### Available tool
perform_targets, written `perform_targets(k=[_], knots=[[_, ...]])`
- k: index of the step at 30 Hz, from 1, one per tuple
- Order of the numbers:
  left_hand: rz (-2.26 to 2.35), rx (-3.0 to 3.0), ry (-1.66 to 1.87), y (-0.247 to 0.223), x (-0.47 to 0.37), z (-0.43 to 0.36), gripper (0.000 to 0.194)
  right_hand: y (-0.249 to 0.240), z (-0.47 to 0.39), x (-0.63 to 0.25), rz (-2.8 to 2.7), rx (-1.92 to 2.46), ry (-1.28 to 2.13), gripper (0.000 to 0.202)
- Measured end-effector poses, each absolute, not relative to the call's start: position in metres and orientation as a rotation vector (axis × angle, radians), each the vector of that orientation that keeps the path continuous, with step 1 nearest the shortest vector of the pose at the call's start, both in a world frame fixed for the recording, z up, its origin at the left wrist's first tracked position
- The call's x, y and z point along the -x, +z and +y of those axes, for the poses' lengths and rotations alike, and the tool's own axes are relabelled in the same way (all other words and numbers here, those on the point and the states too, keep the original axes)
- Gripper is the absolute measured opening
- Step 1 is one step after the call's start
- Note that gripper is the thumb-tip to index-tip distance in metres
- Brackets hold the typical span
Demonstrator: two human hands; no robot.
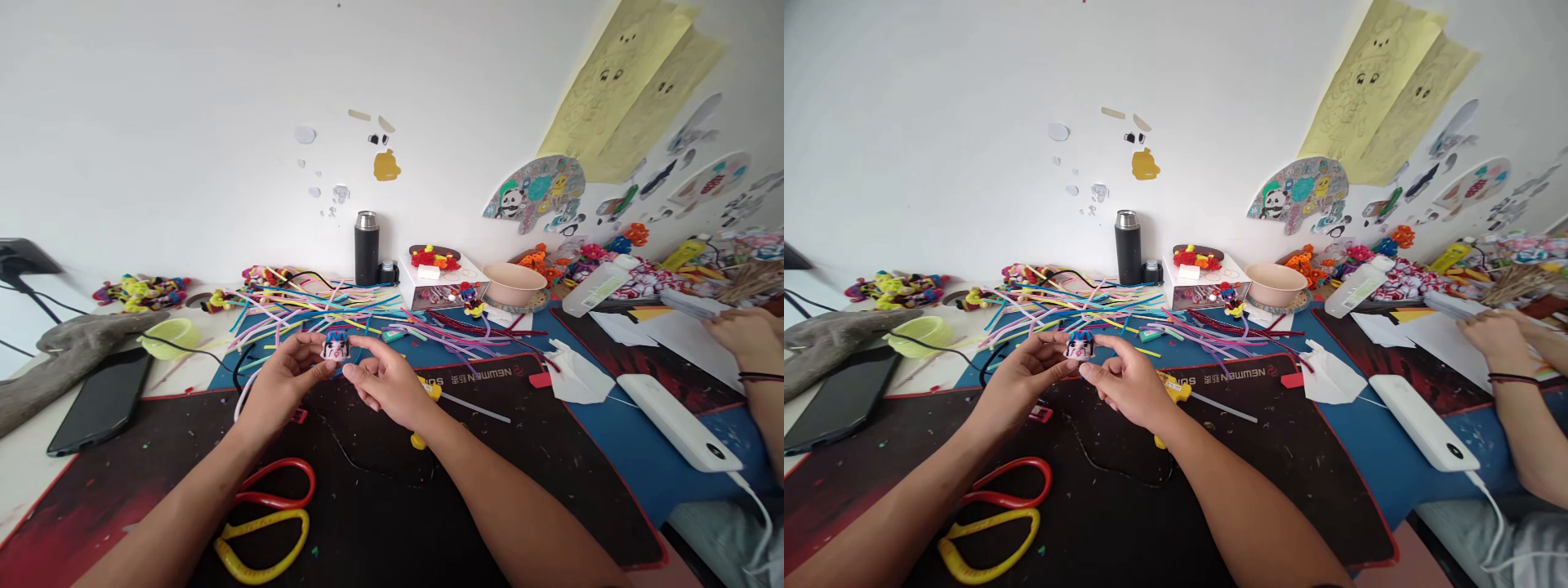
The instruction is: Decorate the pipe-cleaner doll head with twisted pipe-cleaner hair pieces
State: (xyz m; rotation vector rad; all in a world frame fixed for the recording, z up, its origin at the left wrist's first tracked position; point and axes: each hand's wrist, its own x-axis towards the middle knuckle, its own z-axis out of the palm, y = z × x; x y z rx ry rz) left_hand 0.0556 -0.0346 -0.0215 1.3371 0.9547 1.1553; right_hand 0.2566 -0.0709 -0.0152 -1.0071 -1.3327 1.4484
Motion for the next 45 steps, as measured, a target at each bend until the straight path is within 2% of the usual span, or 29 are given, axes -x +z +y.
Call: perform_targets(k=[45], knots=[[0.962,-1.354,1.132,-0.0243,-0.0546,-0.0330,0.053,-0.0122,-0.0714,-0.2563,-1.333,1.040,1.468,0.073]])
